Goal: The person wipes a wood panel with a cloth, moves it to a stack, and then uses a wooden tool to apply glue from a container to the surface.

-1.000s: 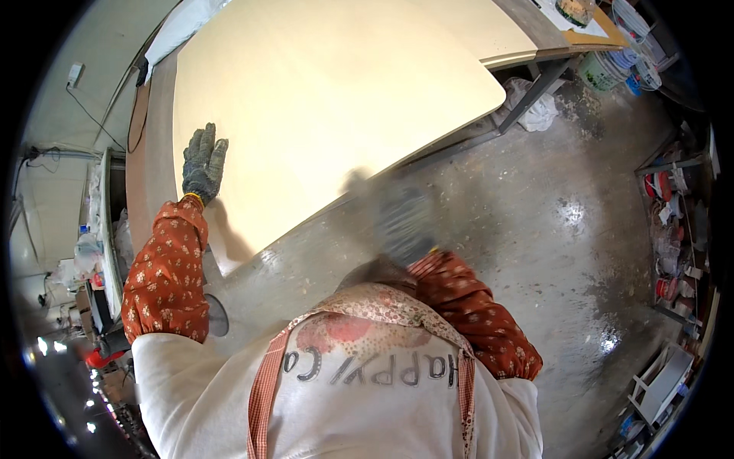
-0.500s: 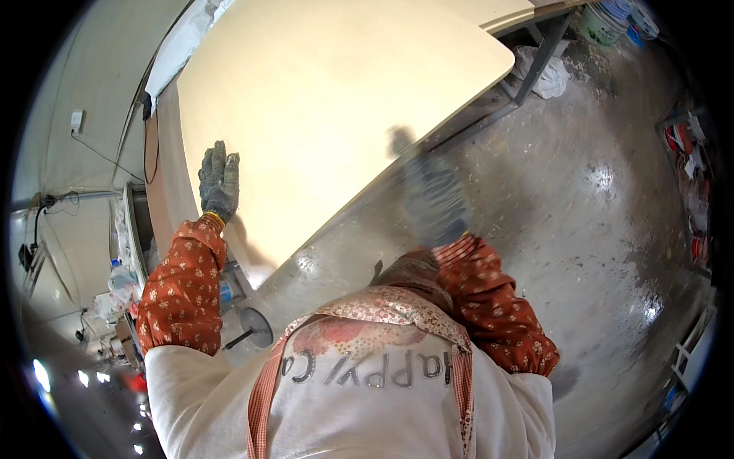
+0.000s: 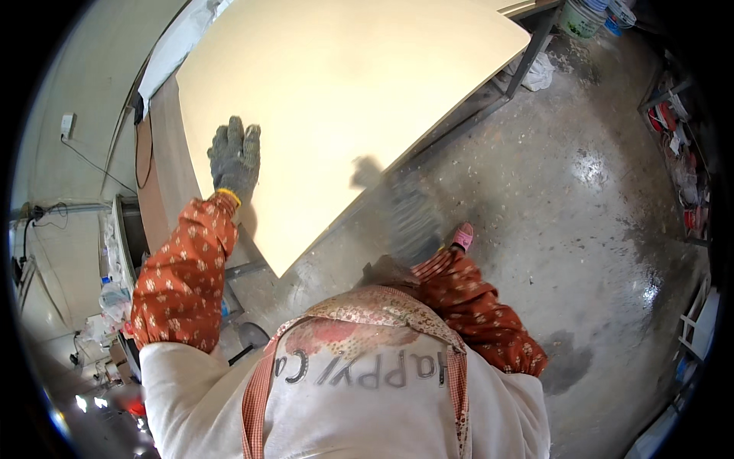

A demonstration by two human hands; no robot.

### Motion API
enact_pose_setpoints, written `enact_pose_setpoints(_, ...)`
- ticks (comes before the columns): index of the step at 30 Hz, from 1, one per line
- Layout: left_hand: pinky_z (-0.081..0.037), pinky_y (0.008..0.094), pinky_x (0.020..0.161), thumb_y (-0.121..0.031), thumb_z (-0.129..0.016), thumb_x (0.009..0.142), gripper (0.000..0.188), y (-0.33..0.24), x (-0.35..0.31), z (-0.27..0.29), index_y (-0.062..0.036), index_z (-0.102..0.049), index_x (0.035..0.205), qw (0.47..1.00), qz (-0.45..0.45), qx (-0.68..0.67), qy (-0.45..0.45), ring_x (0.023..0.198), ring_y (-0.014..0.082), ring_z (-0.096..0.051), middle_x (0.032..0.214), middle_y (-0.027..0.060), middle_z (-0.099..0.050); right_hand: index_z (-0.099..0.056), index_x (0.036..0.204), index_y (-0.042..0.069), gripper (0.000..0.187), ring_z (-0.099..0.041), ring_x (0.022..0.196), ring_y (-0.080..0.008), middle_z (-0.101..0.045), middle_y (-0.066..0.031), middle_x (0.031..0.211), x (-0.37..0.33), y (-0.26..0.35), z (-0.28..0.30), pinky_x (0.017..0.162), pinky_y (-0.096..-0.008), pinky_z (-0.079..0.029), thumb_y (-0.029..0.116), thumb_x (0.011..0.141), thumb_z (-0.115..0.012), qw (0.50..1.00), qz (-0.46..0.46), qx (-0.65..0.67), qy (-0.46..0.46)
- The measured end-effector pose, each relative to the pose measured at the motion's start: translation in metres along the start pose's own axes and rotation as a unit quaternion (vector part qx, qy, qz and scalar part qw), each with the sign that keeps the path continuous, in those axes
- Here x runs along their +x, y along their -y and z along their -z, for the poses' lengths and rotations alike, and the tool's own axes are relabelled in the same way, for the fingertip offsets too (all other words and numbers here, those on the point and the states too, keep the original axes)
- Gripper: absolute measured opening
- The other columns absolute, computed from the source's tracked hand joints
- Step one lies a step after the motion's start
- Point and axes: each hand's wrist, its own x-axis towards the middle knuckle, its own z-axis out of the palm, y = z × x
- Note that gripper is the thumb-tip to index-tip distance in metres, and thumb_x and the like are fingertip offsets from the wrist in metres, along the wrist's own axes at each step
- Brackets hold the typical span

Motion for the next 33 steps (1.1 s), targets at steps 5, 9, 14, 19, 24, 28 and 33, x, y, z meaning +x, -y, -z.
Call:
enact_pose_setpoints(5, -0.021, 0.0451, 0.108, -0.050, -0.035, 0.094, 0.063, 0.003, 0.004, 0.001, -0.0043, -0.037, 0.137, 1.000, 0.016, 0.012, 0.014, 0.129, 0.0347, -0.032, 0.138, 0.0182, -0.039, -0.029, 0.141, 0.014, 0.053, -0.062, 0.077, -0.0193, -0.058, -0.0084, 0.108, -0.040, 0.070, 0.000, 0.059, -0.0375, -0.053, 0.022, 0.091, -0.044, 0.942, 0.189, -0.219, 0.173)
enact_pose_setpoints(9, -0.025, 0.0477, 0.104, -0.050, -0.035, 0.093, 0.063, 0.000, 0.007, -0.005, -0.0021, -0.040, 0.133, 1.000, 0.001, -0.004, -0.021, 0.122, 0.0366, -0.039, 0.131, 0.0225, -0.043, -0.042, 0.126, 0.009, 0.039, -0.058, 0.065, -0.0120, -0.058, -0.0065, 0.088, -0.020, 0.044, -0.012, 0.049, -0.0278, -0.048, 0.032, 0.095, -0.037, 0.990, 0.014, -0.027, 0.141)
enact_pose_setpoints(14, -0.025, 0.0480, 0.104, -0.050, -0.034, 0.092, 0.062, -0.001, 0.009, -0.005, -0.0023, -0.042, 0.131, 1.000, -0.003, -0.002, -0.029, 0.122, 0.0363, -0.039, 0.130, 0.0222, -0.044, -0.053, 0.113, 0.005, 0.044, -0.054, 0.054, -0.0065, -0.059, -0.0054, 0.080, -0.007, 0.038, -0.011, 0.041, -0.0196, -0.044, 0.039, 0.099, -0.030, 0.980, -0.089, 0.173, 0.051)
enact_pose_setpoints(19, -0.028, 0.0486, 0.102, -0.050, -0.035, 0.092, 0.061, 0.006, 0.011, -0.006, -0.0023, -0.042, 0.130, 0.999, -0.006, 0.007, -0.037, 0.120, 0.0365, -0.041, 0.128, 0.0224, -0.045, -0.046, 0.131, 0.010, 0.040, -0.056, 0.062, -0.0087, -0.061, -0.0106, 0.108, -0.020, 0.088, -0.014, 0.050, -0.0238, -0.049, 0.031, 0.099, -0.036, 0.919, -0.093, 0.142, 0.356)
enact_pose_setpoints(24, -0.028, 0.0483, 0.102, -0.050, -0.035, 0.092, 0.061, -0.020, 0.011, 0.013, -0.0016, -0.043, 0.129, 1.000, -0.010, -0.023, 0.008, 0.121, 0.0362, -0.041, 0.128, 0.0224, -0.046, -0.056, 0.115, 0.007, 0.041, -0.054, 0.057, -0.0133, -0.059, -0.0077, 0.087, 0.017, -0.031, 0.007, 0.051, -0.0300, -0.047, 0.040, 0.096, -0.040, 0.997, -0.037, 0.061, -0.020)
enact_pose_setpoints(28, -0.024, 0.0467, 0.106, -0.050, -0.034, 0.093, 0.063, 0.002, 0.012, -0.005, -0.0017, -0.041, 0.132, 1.000, -0.008, -0.006, -0.015, 0.127, 0.0361, -0.036, 0.134, 0.0224, -0.042, -0.052, 0.120, 0.013, 0.041, -0.057, 0.063, -0.0177, -0.060, -0.0082, 0.080, 0.023, 0.012, 0.003, 0.055, -0.0329, -0.049, 0.042, 0.093, -0.044, 0.956, -0.217, 0.184, -0.075)
enact_pose_setpoints(33, -0.028, 0.0457, 0.105, -0.050, -0.035, 0.093, 0.063, 0.008, 0.015, -0.010, -0.0002, -0.043, 0.131, 0.999, -0.030, -0.012, -0.029, 0.123, 0.0388, -0.039, 0.132, 0.0241, -0.043, -0.021, 0.145, 0.023, 0.061, -0.062, 0.094, -0.0207, -0.057, -0.0070, 0.122, -0.051, 0.032, -0.069, 0.075, -0.0317, -0.053, 0.016, 0.090, -0.047, 0.973, 0.179, 0.138, 0.049)
